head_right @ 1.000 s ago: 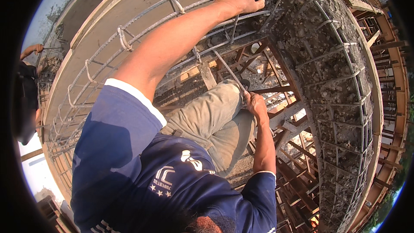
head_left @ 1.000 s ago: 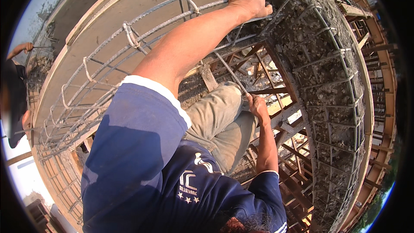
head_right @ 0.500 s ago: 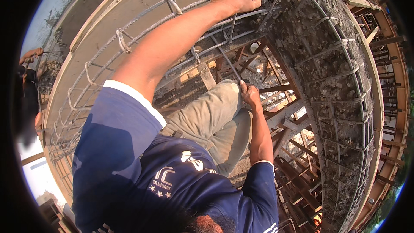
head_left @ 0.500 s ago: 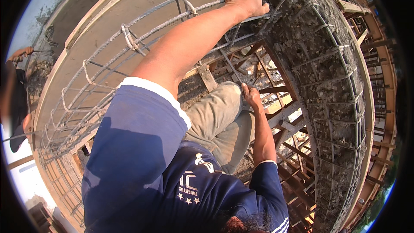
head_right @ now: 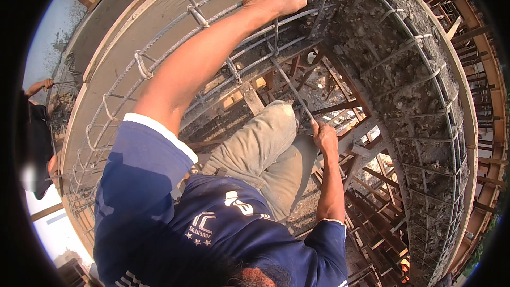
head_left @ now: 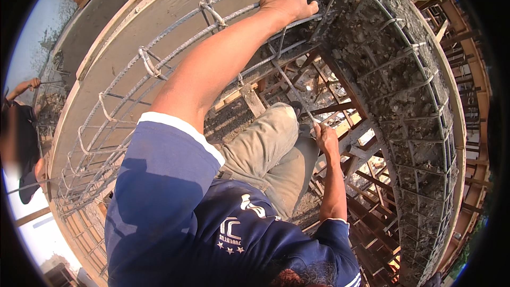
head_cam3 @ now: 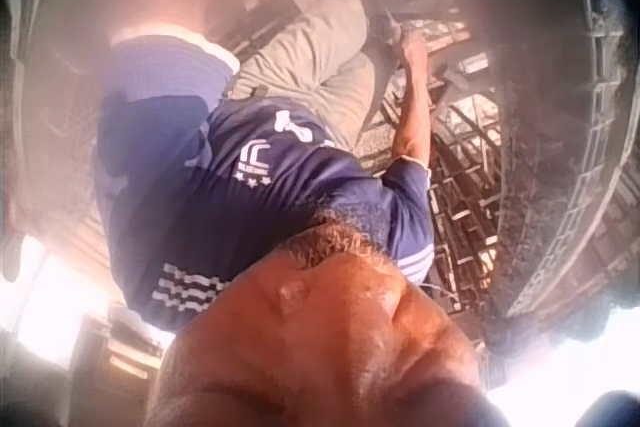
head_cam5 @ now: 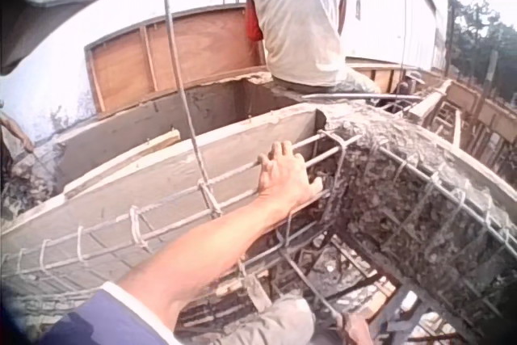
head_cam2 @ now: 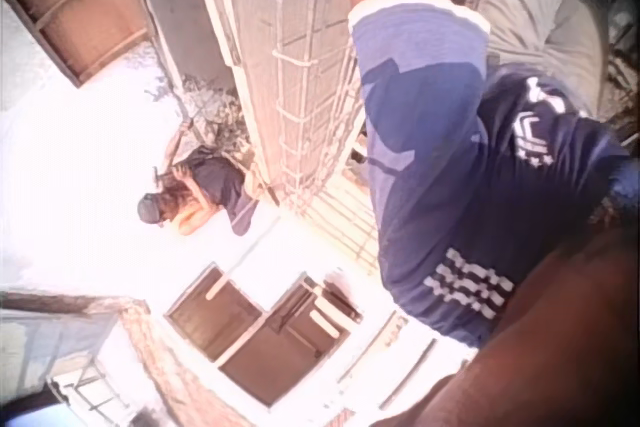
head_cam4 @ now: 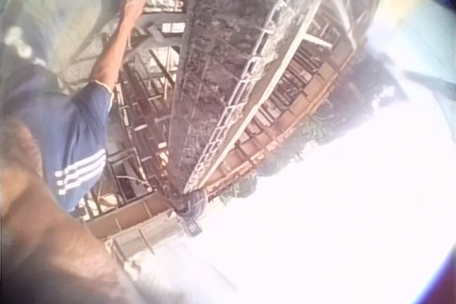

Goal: The person uses a hammer to drive a metal rod into a concrete-filled curved frame by hand.

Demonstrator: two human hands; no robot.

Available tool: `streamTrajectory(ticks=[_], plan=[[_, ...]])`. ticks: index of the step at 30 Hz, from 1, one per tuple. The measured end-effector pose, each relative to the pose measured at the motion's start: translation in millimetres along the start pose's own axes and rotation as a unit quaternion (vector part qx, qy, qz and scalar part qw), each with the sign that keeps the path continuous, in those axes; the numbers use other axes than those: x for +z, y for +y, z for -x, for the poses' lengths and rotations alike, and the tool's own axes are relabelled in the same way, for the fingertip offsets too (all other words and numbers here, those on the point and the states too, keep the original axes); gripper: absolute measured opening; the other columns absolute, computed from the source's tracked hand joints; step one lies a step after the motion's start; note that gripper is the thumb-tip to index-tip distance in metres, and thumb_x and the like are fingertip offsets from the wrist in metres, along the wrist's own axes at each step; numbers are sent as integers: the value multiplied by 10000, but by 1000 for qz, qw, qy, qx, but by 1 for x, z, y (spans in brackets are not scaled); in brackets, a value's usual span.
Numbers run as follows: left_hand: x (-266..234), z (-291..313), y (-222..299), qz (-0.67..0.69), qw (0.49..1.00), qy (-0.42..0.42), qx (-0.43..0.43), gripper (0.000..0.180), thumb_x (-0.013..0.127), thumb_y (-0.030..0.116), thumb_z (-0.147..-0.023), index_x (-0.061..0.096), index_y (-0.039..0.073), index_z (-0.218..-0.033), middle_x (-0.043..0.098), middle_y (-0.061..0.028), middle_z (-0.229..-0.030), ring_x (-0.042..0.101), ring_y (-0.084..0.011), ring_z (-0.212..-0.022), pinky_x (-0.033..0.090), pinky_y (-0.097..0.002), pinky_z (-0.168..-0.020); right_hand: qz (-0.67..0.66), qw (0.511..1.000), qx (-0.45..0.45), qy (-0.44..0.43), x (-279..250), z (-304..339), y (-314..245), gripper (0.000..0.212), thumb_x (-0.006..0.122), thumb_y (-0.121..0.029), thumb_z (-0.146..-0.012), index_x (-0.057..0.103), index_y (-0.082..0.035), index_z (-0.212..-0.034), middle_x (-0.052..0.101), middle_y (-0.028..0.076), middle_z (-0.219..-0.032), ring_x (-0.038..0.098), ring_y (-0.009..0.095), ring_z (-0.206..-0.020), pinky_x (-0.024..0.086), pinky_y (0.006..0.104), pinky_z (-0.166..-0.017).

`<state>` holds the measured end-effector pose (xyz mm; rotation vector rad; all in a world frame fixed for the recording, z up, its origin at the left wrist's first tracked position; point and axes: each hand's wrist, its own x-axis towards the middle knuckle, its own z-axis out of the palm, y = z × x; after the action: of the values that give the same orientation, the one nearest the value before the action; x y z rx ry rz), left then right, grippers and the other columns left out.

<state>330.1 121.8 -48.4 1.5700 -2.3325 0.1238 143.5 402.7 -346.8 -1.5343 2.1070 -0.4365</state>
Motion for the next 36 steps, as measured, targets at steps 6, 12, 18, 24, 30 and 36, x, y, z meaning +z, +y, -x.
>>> streamTrajectory(ticks=[6,12,18,24,30,36], plan=[[45,-13,-15,-93,993,63,33,726,605,647,-797,696,14,-1140,511,-182,-1273,423,-342,-1259,393,-586,-981,-64,998,-11,10,48,-78,-55,519,507,-469,-995,658,11,-868,643,297,-840,640,475,-852,485,537,-718],[39,-12,-9,-96,992,69,40,718,596,643,-801,699,10,-1124,509,-176,-1247,426,-338,-1238,405,-581,-968,-97,987,114,52,36,-64,26,570,445,-501,-1008,689,9,-940,659,294,-878,636,476,-897,483,524,-778],[39,-11,-8,-99,993,52,29,727,605,641,-798,690,8,-1147,497,-181,-1250,405,-349,-1257,393,-546,-997,-47,993,93,47,-14,-2,-1,504,502,-444,-999,687,16,-907,653,293,-836,637,482,-858,501,529,-752],[33,-12,2,-114,992,47,29,726,613,637,-783,690,-1,-1121,504,-199,-1270,430,-362,-1239,417,-530,-980,-57,998,27,-3,35,-70,-25,580,459,-493,-1010,648,33,-855,646,289,-829,614,490,-843,482,534,-791],[37,-12,4,-117,991,56,41,741,623,638,-778,681,-15,-1122,496,-226,-1285,429,-384,-1246,423,-546,-982,-79,997,-2,-13,38,-71,-4,512,456,-445,-1019,654,4,-872,653,258,-797,638,445,-781,502,498,-735],[34,-10,-2,-125,989,70,36,744,624,637,-776,679,-21,-1119,504,-217,-1249,432,-391,-1228,423,-542,-973,-27,1000,4,-10,10,-12,11,501,507,-433,-989,675,14,-835,665,228,-766,646,443,-763,510,496,-714]])
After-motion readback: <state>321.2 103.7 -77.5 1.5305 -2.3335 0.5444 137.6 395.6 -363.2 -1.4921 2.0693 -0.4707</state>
